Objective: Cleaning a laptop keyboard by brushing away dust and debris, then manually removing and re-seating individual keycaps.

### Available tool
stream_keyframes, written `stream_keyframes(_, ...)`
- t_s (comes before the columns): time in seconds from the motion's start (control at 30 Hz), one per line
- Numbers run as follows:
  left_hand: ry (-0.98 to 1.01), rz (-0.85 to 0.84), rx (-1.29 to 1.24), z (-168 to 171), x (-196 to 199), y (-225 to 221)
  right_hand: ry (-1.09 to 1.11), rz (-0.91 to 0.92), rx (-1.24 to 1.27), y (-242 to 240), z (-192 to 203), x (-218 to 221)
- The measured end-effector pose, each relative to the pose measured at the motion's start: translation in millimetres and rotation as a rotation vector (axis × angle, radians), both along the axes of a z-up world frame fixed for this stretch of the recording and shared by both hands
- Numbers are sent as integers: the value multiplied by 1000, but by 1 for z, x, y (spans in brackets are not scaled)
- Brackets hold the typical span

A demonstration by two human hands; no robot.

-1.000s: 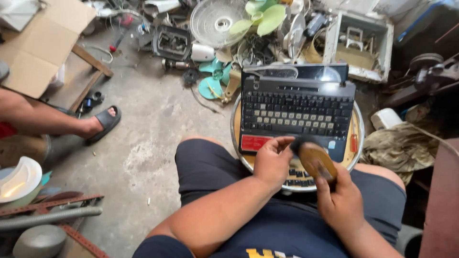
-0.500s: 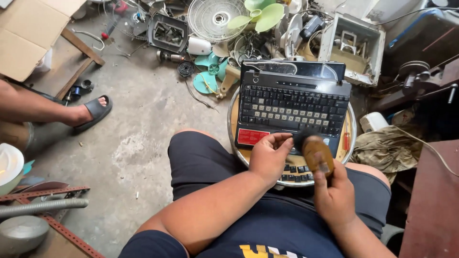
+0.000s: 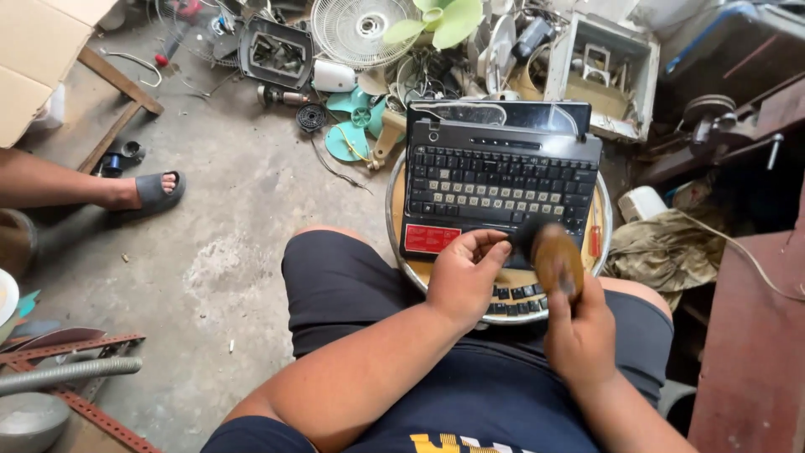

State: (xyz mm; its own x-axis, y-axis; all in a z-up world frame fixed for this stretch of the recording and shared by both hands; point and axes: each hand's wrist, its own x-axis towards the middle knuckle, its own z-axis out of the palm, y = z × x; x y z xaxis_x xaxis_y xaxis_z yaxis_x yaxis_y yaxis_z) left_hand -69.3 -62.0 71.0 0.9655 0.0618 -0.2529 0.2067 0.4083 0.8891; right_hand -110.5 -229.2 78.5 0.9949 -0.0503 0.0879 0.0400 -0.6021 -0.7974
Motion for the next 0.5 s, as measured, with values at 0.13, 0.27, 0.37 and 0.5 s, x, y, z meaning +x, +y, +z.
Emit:
stream_keyframes(0.13,-18,-14,179,14,-7,0,172,-99,-27,3,1,17)
stream_keyframes(0.27,-1,-22,32,5,-4,-3,50,-32,44,-8,0,-1)
stream_keyframes(0.37,8,-33,-126,-2,-19,-11,92,-26,-145,-9,4,-20)
stream_keyframes(0.5,-1,-38,133,27,-7,1,-94,63,-54,-2,12,7)
